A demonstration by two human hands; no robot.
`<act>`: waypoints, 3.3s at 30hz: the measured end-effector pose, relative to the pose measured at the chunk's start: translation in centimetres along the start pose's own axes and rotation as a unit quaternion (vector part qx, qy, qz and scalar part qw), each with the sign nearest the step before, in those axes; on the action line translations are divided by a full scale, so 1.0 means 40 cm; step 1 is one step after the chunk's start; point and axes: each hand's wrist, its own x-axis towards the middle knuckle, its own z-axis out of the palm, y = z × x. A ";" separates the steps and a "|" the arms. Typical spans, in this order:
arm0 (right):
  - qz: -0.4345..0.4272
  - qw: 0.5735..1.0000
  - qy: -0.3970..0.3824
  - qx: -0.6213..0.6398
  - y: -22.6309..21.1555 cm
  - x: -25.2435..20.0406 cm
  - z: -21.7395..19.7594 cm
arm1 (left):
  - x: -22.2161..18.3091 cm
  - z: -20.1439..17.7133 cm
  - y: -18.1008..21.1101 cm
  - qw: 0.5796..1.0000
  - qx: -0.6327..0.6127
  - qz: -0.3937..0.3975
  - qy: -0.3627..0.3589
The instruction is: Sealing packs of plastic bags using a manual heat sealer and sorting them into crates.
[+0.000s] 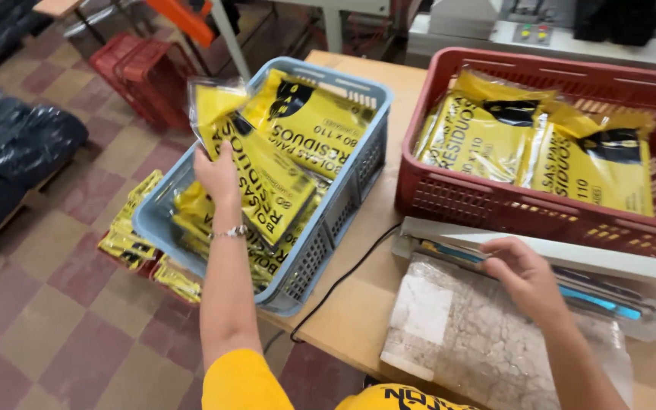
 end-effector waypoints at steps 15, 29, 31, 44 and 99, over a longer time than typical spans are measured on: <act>-0.140 0.979 0.018 0.150 0.033 -0.085 -0.051 | -0.721 -0.021 0.001 0.883 -0.319 0.250 -0.238; 0.095 0.956 0.225 0.163 0.334 -0.261 -0.166 | -0.893 0.387 -0.414 0.897 0.007 0.088 -0.433; 0.171 0.950 0.256 0.044 0.378 -0.222 -0.221 | -0.877 0.443 -0.483 0.887 0.079 0.115 -0.440; 0.217 0.882 0.273 -0.317 0.479 -0.068 -0.293 | -0.834 0.581 -0.538 0.803 0.430 0.223 -0.347; 0.069 0.851 -0.022 -0.520 0.321 0.160 -0.338 | -1.153 0.478 -0.468 0.559 0.305 0.564 -0.525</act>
